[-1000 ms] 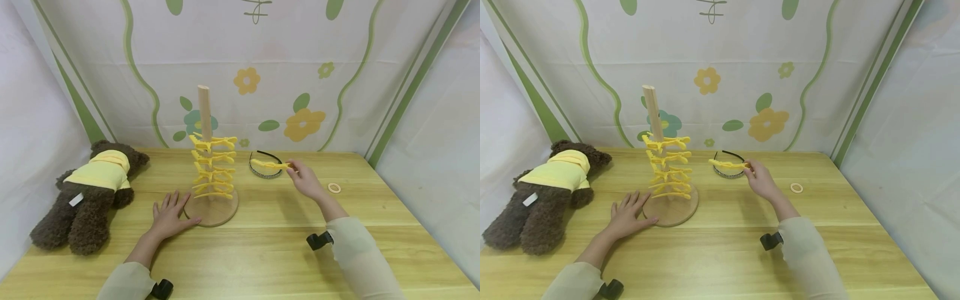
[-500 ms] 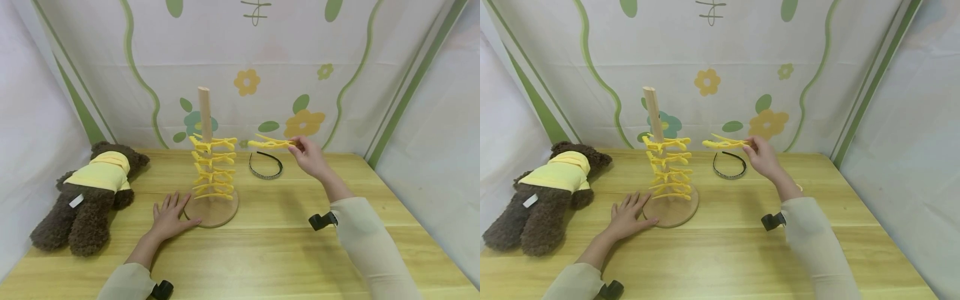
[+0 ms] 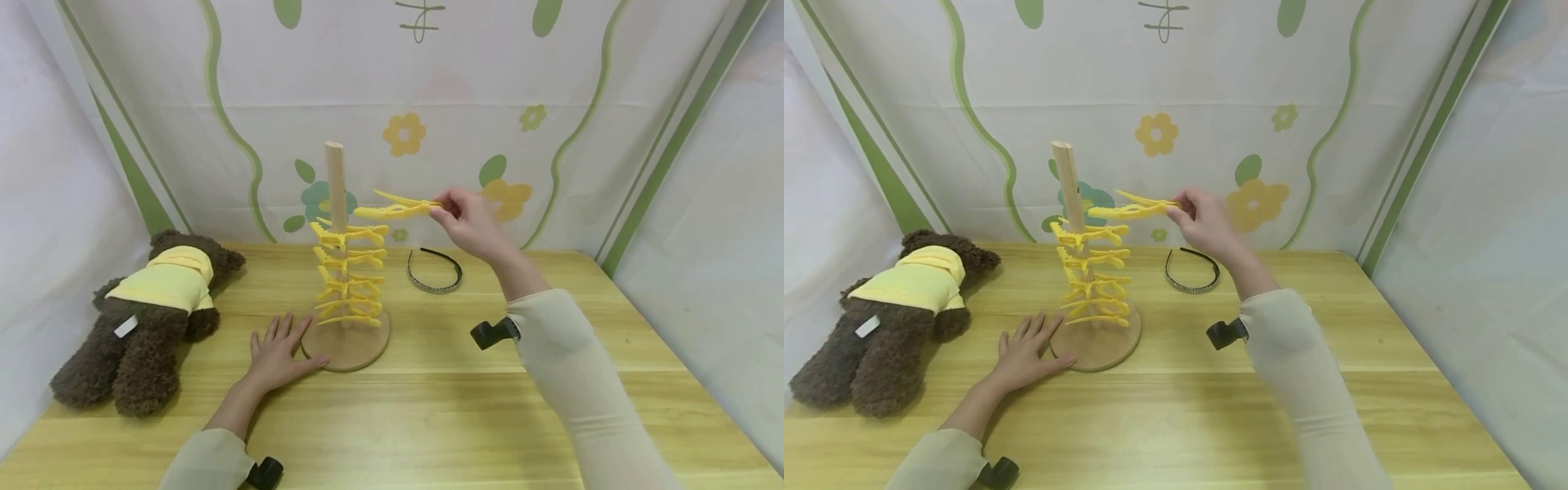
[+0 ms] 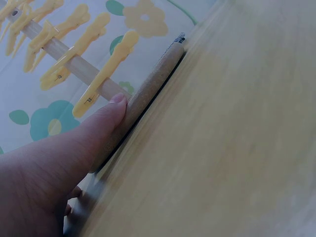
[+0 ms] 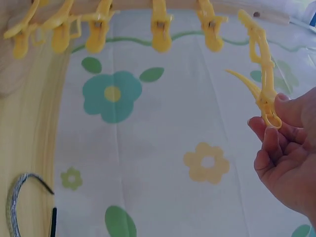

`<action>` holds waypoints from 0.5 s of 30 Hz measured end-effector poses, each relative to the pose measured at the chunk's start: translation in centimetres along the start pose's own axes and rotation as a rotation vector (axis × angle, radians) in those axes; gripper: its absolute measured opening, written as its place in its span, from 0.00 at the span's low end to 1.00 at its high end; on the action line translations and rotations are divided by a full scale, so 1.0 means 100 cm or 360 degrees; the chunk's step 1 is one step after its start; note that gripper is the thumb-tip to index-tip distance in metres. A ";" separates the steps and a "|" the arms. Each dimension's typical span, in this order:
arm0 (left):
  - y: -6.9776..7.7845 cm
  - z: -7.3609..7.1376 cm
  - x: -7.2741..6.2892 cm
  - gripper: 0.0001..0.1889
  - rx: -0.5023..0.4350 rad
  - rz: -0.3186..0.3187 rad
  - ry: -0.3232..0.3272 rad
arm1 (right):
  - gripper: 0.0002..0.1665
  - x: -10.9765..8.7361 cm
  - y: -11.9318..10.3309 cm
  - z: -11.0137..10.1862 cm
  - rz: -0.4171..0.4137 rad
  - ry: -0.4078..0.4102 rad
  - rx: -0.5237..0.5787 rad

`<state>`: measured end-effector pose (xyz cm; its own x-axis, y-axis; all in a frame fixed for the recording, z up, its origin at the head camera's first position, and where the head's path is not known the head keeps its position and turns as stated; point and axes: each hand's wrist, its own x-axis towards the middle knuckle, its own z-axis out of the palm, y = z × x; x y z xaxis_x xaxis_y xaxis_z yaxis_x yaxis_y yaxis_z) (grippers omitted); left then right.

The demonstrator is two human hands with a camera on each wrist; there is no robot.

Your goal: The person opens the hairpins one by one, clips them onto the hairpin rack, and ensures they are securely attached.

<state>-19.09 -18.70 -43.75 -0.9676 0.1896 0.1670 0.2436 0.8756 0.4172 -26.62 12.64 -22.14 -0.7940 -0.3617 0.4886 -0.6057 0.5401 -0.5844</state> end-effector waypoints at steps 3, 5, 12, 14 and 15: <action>0.000 0.000 0.000 0.46 0.0006 0.0001 -0.0003 | 0.08 0.005 -0.011 0.008 -0.0035 -0.0007 0.0040; 0.001 0.000 0.000 0.46 0.0006 0.0002 -0.0003 | 0.08 0.008 -0.017 0.013 -0.0062 -0.0026 0.0077; 0.001 -0.001 0.000 0.46 -0.0010 0.0001 -0.0011 | 0.08 0.014 -0.035 0.029 -0.0124 -0.0098 0.0162; 0.001 -0.001 0.000 0.46 -0.0013 0.0001 -0.0010 | 0.08 0.015 -0.039 0.033 -0.0136 -0.0100 0.0175; 0.001 -0.001 0.000 0.46 -0.0013 0.0001 -0.0008 | 0.08 0.016 -0.040 0.034 -0.0144 -0.0101 0.0176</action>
<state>-19.04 -18.66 -43.60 -0.9677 0.1925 0.1626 0.2447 0.8717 0.4245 -25.68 7.28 -21.25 -0.7354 -0.4542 0.5029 -0.6743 0.4172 -0.6093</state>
